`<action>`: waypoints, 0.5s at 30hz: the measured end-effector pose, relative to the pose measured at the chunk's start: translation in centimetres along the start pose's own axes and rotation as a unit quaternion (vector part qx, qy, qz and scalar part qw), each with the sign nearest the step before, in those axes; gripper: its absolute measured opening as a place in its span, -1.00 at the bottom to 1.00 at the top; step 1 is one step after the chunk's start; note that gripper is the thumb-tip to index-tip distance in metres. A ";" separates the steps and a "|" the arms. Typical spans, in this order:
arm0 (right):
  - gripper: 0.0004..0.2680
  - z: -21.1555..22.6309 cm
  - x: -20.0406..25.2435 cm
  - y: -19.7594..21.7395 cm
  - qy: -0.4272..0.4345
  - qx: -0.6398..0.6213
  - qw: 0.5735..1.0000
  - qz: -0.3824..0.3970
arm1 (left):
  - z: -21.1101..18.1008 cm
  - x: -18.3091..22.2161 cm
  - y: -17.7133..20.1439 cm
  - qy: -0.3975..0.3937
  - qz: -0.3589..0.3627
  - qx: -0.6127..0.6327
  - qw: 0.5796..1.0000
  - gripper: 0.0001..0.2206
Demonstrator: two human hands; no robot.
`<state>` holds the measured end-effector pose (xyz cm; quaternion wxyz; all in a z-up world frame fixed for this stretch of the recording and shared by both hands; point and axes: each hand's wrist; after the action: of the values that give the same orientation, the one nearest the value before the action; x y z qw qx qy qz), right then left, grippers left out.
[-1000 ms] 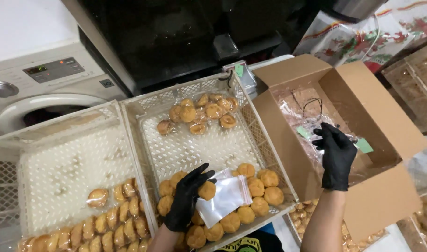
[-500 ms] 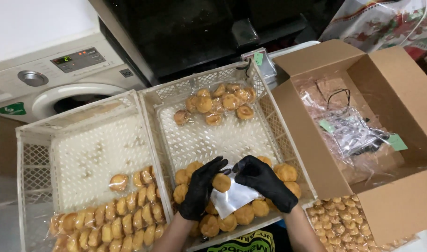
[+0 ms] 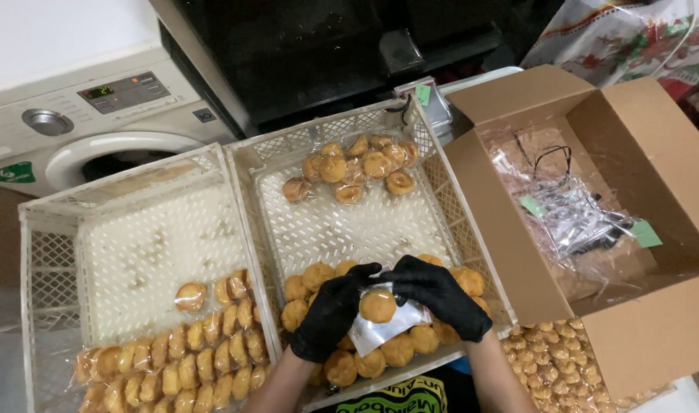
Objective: Packing small round pastries from a plastic crate into small plastic bags one by one and rearranging them within the crates.
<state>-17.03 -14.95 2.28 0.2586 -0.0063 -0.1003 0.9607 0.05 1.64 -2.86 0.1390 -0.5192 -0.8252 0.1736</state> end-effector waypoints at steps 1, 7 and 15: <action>-0.74 -0.5 0.0 0.5 0.000 0.001 1.000 0.001 | -0.1 -0.1 -0.1 -0.001 0.000 0.000 1.000 -0.54; -0.83 0.6 -0.2 1.4 0.093 0.034 0.987 0.131 | -1.0 -0.3 -0.9 0.035 0.056 0.023 0.998 -0.62; -0.78 3.7 -1.3 3.0 0.014 0.147 0.969 0.197 | 0.5 -0.8 -2.0 0.067 -0.046 -0.050 0.995 -0.53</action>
<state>-17.60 -18.81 5.25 0.0634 -0.0015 0.0488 0.9968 -1.44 0.06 -2.53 0.1759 -0.4975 -0.8446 0.0907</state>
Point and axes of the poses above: each hand's wrist, its own x-axis away from the middle knuckle, its own y-axis out of the back of the hand, z = x × y, and after that the axes turned 10 degrees about -z, right-handed
